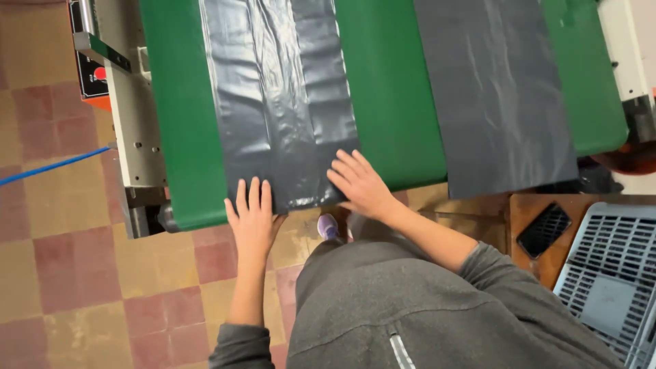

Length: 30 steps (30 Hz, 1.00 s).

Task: Folding black plastic bags on a conveyor belt and placing them into a plastic crate.

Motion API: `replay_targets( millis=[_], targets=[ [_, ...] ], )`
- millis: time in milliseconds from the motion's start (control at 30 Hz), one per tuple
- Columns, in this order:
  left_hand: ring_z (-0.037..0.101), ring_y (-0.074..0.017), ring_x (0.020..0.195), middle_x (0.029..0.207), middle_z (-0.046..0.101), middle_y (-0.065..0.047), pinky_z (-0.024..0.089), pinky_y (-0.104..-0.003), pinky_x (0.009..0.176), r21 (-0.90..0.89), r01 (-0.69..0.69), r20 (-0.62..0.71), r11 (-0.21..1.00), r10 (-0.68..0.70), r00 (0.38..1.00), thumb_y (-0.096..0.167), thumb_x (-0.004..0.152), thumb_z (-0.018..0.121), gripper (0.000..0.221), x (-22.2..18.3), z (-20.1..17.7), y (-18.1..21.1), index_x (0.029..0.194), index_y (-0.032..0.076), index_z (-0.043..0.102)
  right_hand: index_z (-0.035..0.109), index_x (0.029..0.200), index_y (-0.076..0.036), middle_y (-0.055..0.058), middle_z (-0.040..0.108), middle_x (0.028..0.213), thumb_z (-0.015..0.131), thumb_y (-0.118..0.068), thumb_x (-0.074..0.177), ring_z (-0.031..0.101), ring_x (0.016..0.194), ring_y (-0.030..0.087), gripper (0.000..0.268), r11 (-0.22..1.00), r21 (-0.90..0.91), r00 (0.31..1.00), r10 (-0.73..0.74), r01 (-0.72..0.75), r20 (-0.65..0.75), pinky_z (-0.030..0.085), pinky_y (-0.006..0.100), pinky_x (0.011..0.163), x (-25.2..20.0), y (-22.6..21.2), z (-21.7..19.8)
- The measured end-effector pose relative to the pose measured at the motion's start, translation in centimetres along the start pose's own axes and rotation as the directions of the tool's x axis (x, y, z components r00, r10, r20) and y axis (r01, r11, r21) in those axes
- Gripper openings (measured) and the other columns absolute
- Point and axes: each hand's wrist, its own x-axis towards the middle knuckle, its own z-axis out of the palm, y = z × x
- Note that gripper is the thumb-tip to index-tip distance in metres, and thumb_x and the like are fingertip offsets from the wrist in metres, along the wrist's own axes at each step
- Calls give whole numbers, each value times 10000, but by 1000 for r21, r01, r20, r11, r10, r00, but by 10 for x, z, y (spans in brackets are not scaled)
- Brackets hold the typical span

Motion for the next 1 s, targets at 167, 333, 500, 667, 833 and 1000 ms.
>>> replay_targets(
  millis=[167,333,500,667,833,1000],
  targets=[
    [528,-226,1353,1412,608,7,435,-484,1056,-4,-27,-30,1000,27,999,220,830,775,538,-12,-6,-22,1343,176,618,676,1206,-98,95,644,1293,764,-127,773,562,1367,333,443,991,-24,990,-133,132,-48,443,508,1159,-12,14,9],
    [670,-221,1083,1119,737,-11,506,-408,895,-296,13,176,955,41,984,163,874,742,258,-2,-67,-39,1131,155,720,738,1097,-128,115,746,1135,715,-100,851,717,1058,312,249,944,317,992,-111,87,59,574,420,858,-9,44,-34],
    [694,-113,781,891,757,-29,556,-259,697,-828,316,319,464,-75,945,82,803,775,151,72,-103,-51,943,33,750,689,1108,-72,37,762,893,693,-129,879,707,721,133,236,617,673,870,40,-408,491,546,286,654,46,82,-114],
    [538,-68,851,940,613,16,451,-222,753,-959,238,197,152,-243,950,34,941,722,131,244,-19,-86,1071,14,729,658,1049,-45,47,686,851,700,-127,920,630,731,130,159,682,660,939,327,-315,109,510,283,666,142,181,-90],
    [612,-44,874,973,697,39,507,-201,806,-963,260,269,-69,-301,915,90,964,693,147,373,84,-104,1107,66,722,666,1031,-61,57,676,898,706,-146,914,636,820,225,150,852,447,924,360,-272,-125,512,360,733,241,264,-43],
    [621,-56,719,795,707,-6,524,-245,693,-795,339,47,503,-506,862,135,913,746,177,393,127,-105,1031,8,714,672,1010,-72,99,624,1100,742,-177,812,558,1065,333,235,979,150,962,172,-142,-213,454,458,875,269,296,-1]
  ],
)
